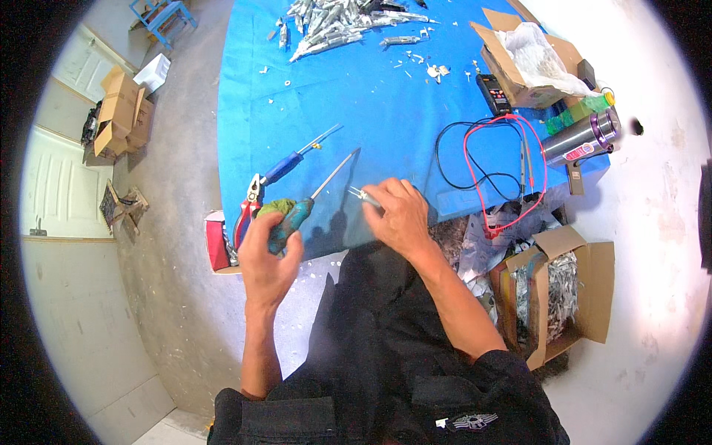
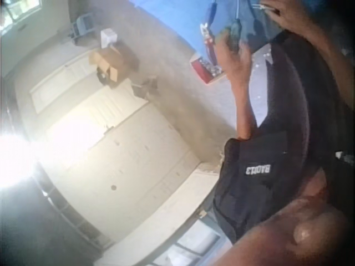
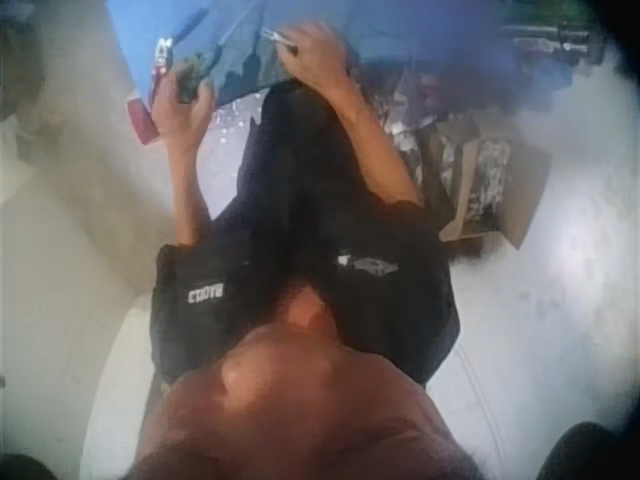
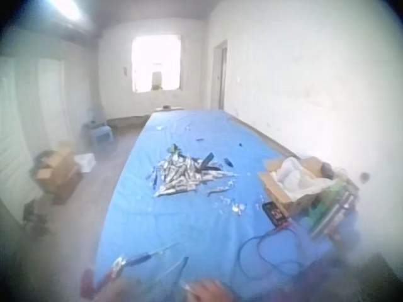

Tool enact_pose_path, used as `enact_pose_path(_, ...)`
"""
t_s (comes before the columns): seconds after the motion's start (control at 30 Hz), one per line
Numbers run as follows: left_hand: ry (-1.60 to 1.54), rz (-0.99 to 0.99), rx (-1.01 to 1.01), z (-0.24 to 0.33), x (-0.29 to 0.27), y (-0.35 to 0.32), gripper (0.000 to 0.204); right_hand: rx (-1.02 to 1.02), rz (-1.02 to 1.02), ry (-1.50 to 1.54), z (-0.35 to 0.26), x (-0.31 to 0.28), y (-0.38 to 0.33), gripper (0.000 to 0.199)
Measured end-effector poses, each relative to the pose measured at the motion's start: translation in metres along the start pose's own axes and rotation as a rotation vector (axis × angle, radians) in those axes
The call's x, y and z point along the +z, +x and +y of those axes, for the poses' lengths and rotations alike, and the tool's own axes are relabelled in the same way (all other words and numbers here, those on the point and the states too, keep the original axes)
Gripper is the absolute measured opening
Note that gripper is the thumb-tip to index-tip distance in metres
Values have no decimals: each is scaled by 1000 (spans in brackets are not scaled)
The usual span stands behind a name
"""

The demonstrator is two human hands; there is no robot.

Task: The person manipulates small metal and plastic parts by hand, using a screwdriver and pliers to assemble components, and then tests a connection with a multimeter.

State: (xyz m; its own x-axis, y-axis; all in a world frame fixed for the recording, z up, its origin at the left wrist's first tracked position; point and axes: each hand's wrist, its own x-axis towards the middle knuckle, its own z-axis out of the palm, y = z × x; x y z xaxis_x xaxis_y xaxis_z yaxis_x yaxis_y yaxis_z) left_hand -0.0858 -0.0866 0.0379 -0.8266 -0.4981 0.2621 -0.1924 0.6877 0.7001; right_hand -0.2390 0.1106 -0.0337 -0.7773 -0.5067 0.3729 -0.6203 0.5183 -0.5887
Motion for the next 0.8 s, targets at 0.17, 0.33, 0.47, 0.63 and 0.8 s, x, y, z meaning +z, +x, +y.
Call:
enact_pose_path(0.17, -460, 125, -225, 12, -36, -3, 25, -41, 29, 10, 2, 1, -1, 19)
enact_pose_path(0.33, -551, 187, -211, 33, -49, 0, 20, -50, 33, 11, 3, 0, -1, 18)
enact_pose_path(0.47, -437, 169, -191, 41, -44, 3, 19, -52, 35, 16, 5, 1, -2, 19)
enact_pose_path(0.63, -378, 126, -113, 44, -40, 4, 17, -61, 36, 13, 7, 2, -3, 19)
enact_pose_path(0.8, -336, 80, -17, 41, -41, 8, 25, -71, 49, 20, 6, 2, -2, 17)
